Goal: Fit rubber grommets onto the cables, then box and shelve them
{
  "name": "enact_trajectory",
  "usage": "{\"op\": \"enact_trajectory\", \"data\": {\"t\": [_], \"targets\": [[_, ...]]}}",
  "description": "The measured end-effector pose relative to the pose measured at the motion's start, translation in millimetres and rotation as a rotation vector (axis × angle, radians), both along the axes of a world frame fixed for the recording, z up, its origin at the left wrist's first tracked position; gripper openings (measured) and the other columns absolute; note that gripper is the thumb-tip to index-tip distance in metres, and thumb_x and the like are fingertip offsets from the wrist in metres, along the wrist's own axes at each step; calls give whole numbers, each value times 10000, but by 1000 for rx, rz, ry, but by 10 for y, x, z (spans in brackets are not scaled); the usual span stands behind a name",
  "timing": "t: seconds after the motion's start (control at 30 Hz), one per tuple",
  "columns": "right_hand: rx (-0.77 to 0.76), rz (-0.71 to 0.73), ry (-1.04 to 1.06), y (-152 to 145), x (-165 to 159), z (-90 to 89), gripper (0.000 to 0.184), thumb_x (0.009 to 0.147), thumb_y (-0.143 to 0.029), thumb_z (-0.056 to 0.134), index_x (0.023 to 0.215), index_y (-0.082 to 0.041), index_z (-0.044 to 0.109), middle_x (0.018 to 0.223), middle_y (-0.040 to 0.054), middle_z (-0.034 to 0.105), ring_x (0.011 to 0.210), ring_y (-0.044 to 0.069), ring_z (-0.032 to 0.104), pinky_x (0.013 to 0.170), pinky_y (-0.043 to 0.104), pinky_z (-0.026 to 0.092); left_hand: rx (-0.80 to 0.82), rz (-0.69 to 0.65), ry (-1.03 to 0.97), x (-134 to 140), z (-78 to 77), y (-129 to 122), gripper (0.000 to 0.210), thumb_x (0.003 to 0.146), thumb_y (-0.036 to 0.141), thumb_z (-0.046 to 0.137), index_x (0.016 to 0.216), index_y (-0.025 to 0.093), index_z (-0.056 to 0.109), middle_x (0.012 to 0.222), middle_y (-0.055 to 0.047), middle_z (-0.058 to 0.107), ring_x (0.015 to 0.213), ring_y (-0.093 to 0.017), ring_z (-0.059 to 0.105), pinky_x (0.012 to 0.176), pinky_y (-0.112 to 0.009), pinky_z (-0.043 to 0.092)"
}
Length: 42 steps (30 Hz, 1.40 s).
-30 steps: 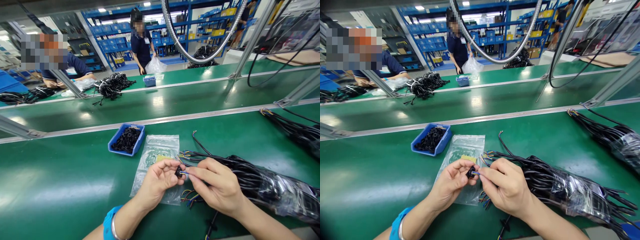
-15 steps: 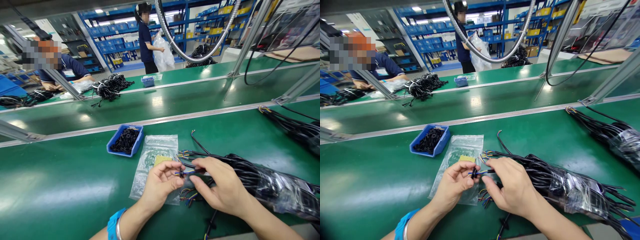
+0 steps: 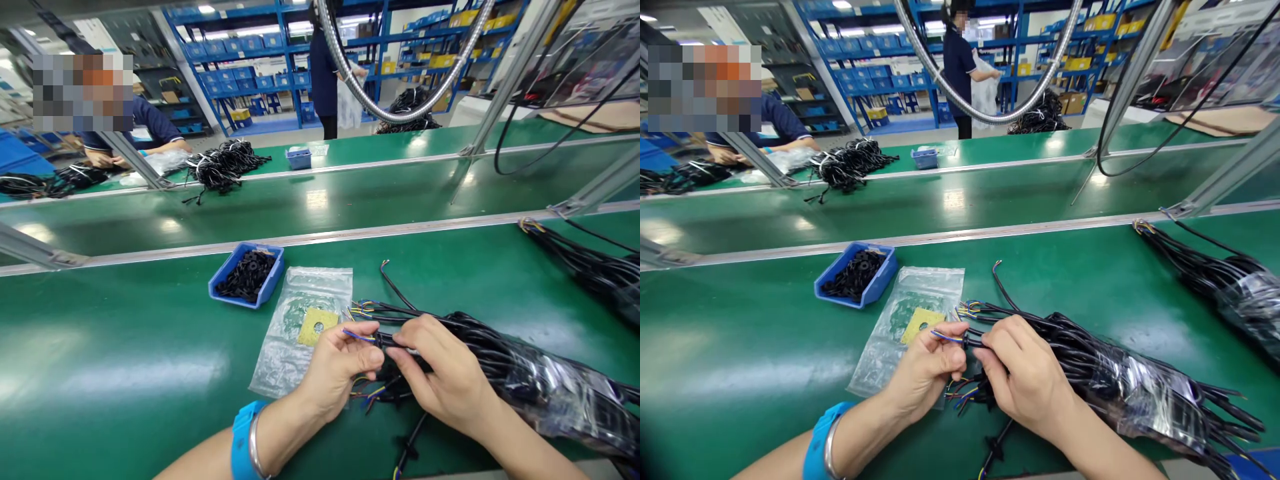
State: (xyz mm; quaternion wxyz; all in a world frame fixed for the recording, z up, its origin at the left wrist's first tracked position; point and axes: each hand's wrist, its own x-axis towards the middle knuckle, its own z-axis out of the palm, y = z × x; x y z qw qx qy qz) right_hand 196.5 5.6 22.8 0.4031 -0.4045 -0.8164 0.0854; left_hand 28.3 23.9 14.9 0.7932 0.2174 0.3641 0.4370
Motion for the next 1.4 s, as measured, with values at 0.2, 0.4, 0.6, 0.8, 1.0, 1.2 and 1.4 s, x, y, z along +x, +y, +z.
{"op": "enact_trajectory", "data": {"t": [0.2,0.4,0.6,0.8,1.0,1.2,1.4], "targets": [[47,-35,-51,-2,-16,-37,113,877,-55,538,977,-107,542,821,71,541,764,154,462,666,300,431,116,74,41,61,-75,0,271,536,262,877,781,214,771,571,10,645,461,-60,581,438,-136,473],[-58,54,-53,-6,-9,-30,91,918,-87,449,886,-141,514,718,33,500,653,141,388,581,284,343,444,72,230,41,-171,-8,271,566,161,851,803,272,780,673,26,640,557,-56,601,530,-142,489],[-129,122,-53,-6,-1,-19,190,914,-70,408,765,-186,433,657,-7,437,599,124,369,566,269,302,667,100,332,24,-178,-53,342,583,139,842,868,314,770,707,6,709,644,-89,628,609,-166,495],[-176,70,-169,-18,-36,-18,182,937,-111,403,785,-182,474,702,14,515,643,142,426,613,285,333,493,5,416,-39,-116,-26,83,625,212,824,694,227,781,621,-16,664,582,-99,615,599,-201,503],[-120,-86,-269,-51,21,16,130,933,-172,451,864,-157,561,736,35,531,696,171,424,649,324,291,225,-1,209,-40,-130,-32,174,619,277,828,777,230,775,641,18,620,486,-84,607,479,-191,481],[-206,29,-224,-38,64,22,192,935,-145,391,760,-165,467,697,16,459,652,150,354,619,317,235,451,24,358,-23,-143,-51,223,586,192,846,785,266,781,685,1,663,621,-88,604,616,-191,492],[-213,65,-243,-53,70,18,195,929,-137,374,739,-177,396,700,6,426,654,144,341,622,317,222,493,-4,391,-29,-129,-62,243,596,193,838,813,288,783,729,-24,680,665,-113,595,599,-201,482]]}}
